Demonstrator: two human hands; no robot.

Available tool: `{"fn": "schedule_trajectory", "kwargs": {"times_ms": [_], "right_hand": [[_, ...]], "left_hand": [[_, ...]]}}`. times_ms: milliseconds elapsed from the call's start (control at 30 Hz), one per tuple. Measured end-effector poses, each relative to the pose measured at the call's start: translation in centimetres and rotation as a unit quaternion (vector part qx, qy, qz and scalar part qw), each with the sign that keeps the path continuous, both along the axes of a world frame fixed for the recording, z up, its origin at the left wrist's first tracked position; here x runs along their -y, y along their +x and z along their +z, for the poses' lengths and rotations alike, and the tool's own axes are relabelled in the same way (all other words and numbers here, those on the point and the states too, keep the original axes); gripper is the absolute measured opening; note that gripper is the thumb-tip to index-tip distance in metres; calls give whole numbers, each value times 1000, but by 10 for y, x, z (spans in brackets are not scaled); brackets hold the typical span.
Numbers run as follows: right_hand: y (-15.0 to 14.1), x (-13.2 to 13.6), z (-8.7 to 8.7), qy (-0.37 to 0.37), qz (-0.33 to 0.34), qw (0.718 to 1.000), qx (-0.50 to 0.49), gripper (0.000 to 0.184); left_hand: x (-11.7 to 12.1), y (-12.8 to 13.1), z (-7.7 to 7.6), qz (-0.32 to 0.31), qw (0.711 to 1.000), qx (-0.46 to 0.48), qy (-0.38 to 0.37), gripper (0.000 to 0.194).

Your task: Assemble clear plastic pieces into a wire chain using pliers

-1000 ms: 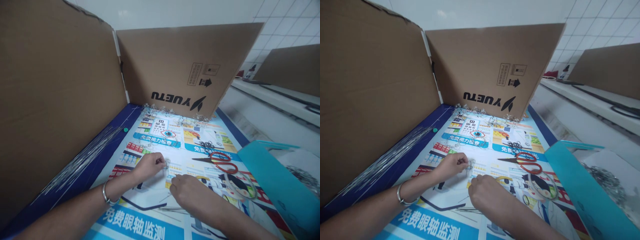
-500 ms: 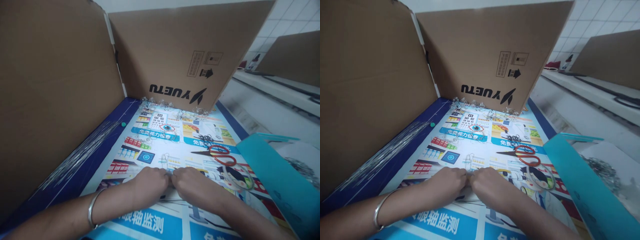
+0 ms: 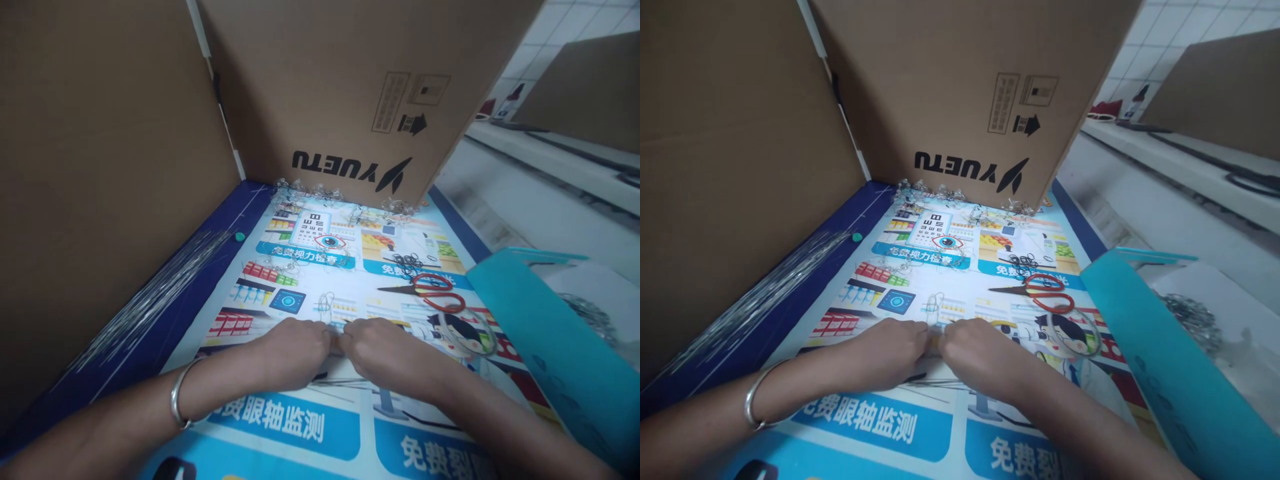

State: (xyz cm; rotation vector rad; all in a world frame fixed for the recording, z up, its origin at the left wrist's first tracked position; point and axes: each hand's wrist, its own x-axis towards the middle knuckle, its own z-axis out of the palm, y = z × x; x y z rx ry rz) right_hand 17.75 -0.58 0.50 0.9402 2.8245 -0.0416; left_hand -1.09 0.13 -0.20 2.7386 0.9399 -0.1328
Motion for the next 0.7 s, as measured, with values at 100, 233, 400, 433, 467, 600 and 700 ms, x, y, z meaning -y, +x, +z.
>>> {"fn": "schedule_trajectory", "kwargs": {"times_ms": [100, 233, 400, 433, 467, 600, 700], "right_hand": [[2, 1, 0, -8, -1, 1000, 2, 18], [0, 4, 2, -25, -16, 999, 18, 16], [-5, 4, 6, -48, -26, 998, 36, 16], [-6, 4, 6, -48, -26, 998, 37, 16], [-6, 4, 5, -46, -25, 998, 37, 15], [-7, 8, -4, -22, -20, 999, 27, 18], [-7, 12, -11, 15, -1, 1000, 12, 20]], "left_hand": [[0, 0, -1, 4, 1000, 4, 9, 11], [4, -1, -2, -16, 998, 25, 49, 11], [9, 0, 0, -52, 996, 20, 68, 13], [10, 0, 0, -53, 996, 22, 69, 12], [10, 0, -1, -51, 996, 25, 71, 12], [14, 5, -5, -47, 994, 7, 95, 17], [18, 8, -5, -54, 992, -2, 116, 20]]}}
